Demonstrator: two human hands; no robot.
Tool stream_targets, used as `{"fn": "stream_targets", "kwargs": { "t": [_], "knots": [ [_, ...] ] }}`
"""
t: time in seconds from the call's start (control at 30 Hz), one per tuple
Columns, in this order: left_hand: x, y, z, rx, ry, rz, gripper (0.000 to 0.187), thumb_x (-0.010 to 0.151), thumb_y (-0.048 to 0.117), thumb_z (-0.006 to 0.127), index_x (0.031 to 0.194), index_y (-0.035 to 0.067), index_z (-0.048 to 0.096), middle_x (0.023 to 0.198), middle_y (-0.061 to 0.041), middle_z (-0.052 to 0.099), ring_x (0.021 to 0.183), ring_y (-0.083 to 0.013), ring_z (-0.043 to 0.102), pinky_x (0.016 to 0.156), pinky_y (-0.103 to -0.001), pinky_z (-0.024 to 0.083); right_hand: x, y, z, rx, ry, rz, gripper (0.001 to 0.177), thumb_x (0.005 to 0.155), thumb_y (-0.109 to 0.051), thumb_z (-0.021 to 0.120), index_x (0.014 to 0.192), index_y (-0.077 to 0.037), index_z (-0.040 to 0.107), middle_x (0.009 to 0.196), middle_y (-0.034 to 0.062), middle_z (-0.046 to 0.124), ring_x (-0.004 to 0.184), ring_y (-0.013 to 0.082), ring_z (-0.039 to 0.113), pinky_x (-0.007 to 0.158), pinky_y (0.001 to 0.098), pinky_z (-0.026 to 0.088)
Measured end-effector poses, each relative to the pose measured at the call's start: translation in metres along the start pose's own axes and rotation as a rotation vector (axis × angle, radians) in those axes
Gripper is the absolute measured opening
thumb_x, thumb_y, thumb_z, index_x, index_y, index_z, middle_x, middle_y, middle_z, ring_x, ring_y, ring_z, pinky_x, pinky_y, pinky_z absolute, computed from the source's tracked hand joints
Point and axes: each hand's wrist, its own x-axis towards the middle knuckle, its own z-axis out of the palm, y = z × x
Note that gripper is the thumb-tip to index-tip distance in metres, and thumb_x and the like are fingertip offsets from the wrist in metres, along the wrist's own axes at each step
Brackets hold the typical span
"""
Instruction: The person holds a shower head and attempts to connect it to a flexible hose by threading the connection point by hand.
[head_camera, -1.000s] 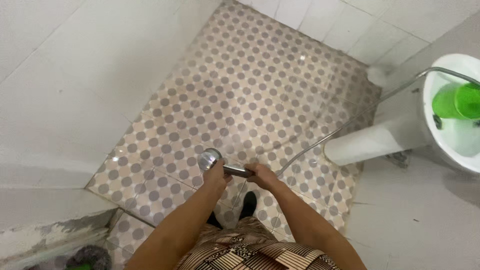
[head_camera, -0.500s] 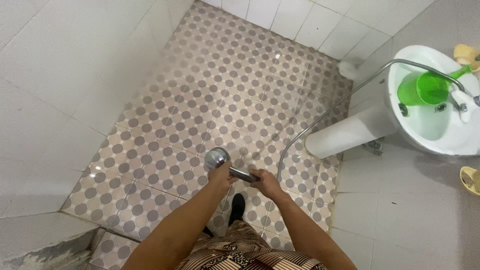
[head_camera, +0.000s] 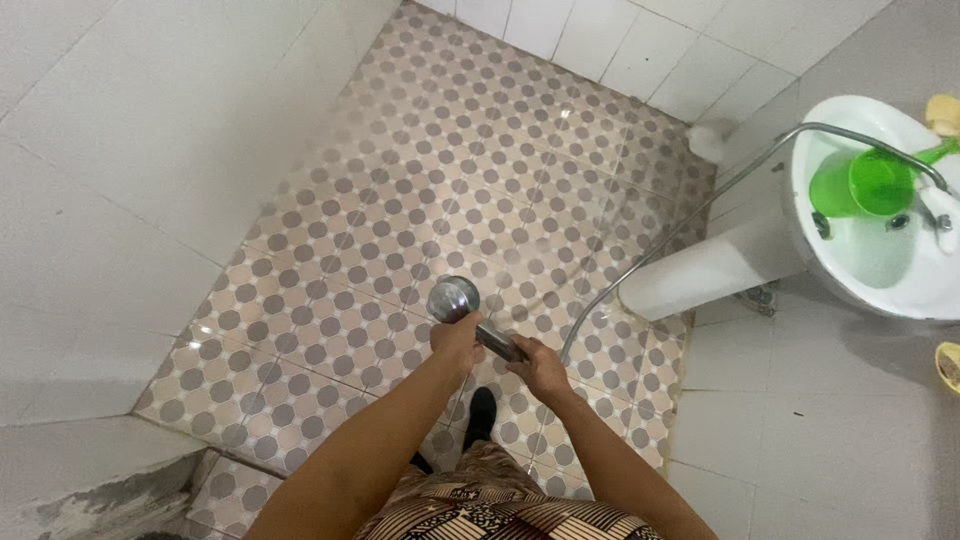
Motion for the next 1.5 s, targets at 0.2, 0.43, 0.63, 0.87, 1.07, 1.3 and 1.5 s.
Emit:
{"fn": "stream_targets", "kwargs": {
  "t": [0.2,0.43,0.63,0.87,1.07,1.3,1.5],
  "knots": [
    [-0.014,0.027,-0.022,0.028,0.134,0.033,0.047,0.078,0.017,0.085,0.109,-0.01,0.063,0.097,-0.019,0.068,0.076,-0.028,0.065,0.06,-0.038,0.054,0.014,-0.012,0.024,0.038,-0.044,-0.084,0.047,0.079,-0.01,0.082,0.124,-0.012,0.068,0.109,0.013,0.072,0.098,0.0303,0.07,0.088,0.0416,0.053],
    [0.0,0.023,-0.077,-0.13,0.18,-0.028,0.046,0.085,0.015,0.075,0.122,-0.004,0.056,0.106,-0.019,0.067,0.089,-0.0297,0.072,0.077,-0.042,0.065,0.03,-0.031,0.052,-0.039,-0.213,-0.082,0.058,0.078,-0.012,0.084,0.133,-0.011,0.065,0.118,0.0115,0.071,0.107,0.0285,0.069,0.095,0.0383,0.052],
    [0.023,0.009,-0.103,-0.175,0.183,-0.128,0.045,0.091,0.017,0.073,0.125,-0.007,0.056,0.111,-0.021,0.065,0.094,-0.0355,0.069,0.084,-0.051,0.06,0.039,-0.037,0.061,-0.147,-0.311,-0.114,0.058,0.078,-0.011,0.084,0.133,-0.011,0.065,0.119,0.012,0.071,0.109,0.0277,0.069,0.096,0.0377,0.053],
    [0.023,0.012,-0.084,-0.078,0.151,-0.099,0.045,0.089,0.017,0.077,0.122,-0.005,0.057,0.114,-0.021,0.066,0.095,-0.0325,0.071,0.076,-0.041,0.065,0.025,-0.038,0.053,-0.069,-0.237,0.009,0.054,0.077,-0.012,0.083,0.129,-0.013,0.067,0.117,0.0101,0.073,0.106,0.0277,0.071,0.095,0.0388,0.054],
    [0.023,0.012,-0.046,0.165,0.071,0.085,0.038,0.082,0.017,0.081,0.108,-0.007,0.068,0.098,-0.021,0.075,0.077,-0.0289,0.073,0.063,-0.035,0.059,0.012,-0.03,0.055,-0.018,-0.04,-0.007,0.048,0.079,-0.014,0.083,0.122,-0.008,0.065,0.114,0.0139,0.071,0.104,0.0308,0.069,0.092,0.0411,0.053],
    [-0.038,0.044,-0.008,0.618,-0.008,0.552,0.058,0.066,0.02,0.091,0.112,0.002,0.062,0.105,-0.014,0.074,0.097,-0.0278,0.073,0.093,-0.038,0.056,0.009,-0.044,0.063,0.245,0.226,0.022,0.035,0.084,-0.02,0.082,0.105,0.002,0.065,0.096,0.0174,0.072,0.086,0.0284,0.068,0.08,0.042,0.056],
    [-0.078,0.049,0.031,1.115,-0.183,0.743,0.059,0.073,0.022,0.086,0.123,0.008,0.057,0.119,-0.014,0.066,0.109,-0.033,0.067,0.094,-0.046,0.054,0.033,-0.004,0.08,0.432,0.542,-0.019,0.027,0.087,-0.013,0.069,0.111,-0.002,0.066,0.099,0.0113,0.076,0.089,0.0208,0.072,0.078,0.0384,0.057]
  ]
}}
